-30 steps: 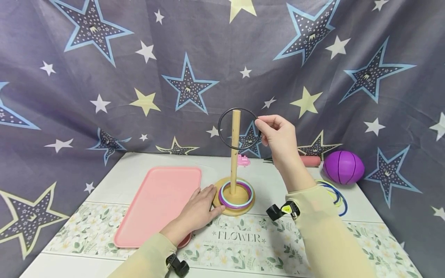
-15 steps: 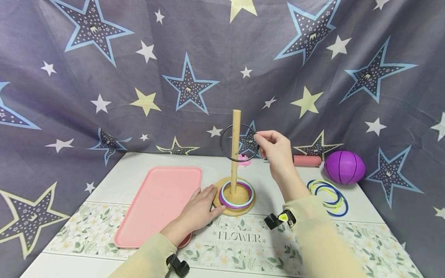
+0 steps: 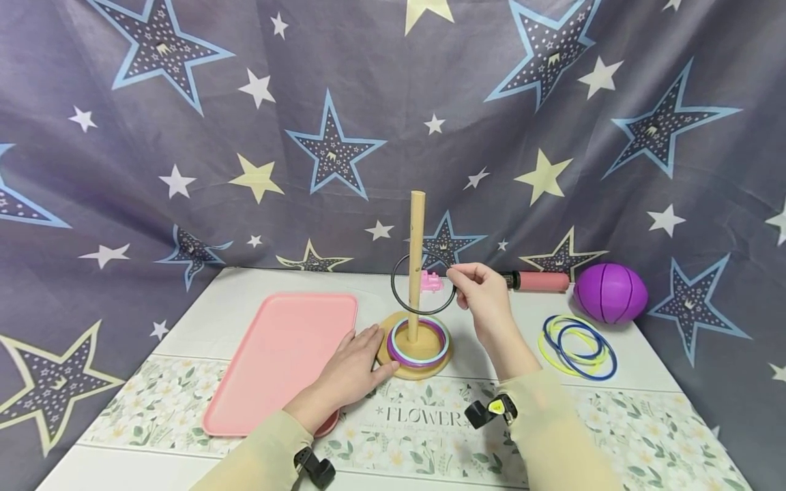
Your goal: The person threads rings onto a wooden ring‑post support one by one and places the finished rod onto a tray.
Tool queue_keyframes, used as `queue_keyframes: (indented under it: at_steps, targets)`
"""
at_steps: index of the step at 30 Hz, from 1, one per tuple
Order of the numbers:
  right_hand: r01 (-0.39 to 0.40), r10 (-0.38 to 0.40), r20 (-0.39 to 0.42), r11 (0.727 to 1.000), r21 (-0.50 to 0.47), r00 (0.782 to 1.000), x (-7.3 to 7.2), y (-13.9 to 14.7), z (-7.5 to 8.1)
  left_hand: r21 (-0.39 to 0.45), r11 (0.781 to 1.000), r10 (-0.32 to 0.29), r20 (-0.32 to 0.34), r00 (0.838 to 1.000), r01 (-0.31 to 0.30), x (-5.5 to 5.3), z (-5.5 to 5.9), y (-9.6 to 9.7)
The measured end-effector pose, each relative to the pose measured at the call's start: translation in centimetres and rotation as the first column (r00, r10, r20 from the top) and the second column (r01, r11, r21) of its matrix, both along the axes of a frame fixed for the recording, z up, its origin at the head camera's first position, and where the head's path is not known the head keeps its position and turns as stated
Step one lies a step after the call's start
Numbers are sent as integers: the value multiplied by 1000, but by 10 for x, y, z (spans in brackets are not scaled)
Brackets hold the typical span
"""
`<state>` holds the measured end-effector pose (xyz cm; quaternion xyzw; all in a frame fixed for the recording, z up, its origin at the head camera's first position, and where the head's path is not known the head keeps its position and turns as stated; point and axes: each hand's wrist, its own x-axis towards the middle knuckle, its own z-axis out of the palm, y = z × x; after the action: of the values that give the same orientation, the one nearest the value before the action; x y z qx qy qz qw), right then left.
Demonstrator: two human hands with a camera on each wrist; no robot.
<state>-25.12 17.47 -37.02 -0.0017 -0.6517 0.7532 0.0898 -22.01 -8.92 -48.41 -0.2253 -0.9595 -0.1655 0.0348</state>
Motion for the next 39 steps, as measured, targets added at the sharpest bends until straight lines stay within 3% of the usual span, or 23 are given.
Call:
queue_keyframes:
  at_steps: [19, 39]
  targets:
    - [0, 0, 100, 1000, 4, 995, 4, 1, -47, -1, 1000, 4, 15, 1000, -4, -1, 1, 1]
    - [-80, 54, 175, 986, 146, 983, 7, 6, -79, -16, 1000, 8, 5, 1000, -8, -2, -2, 1]
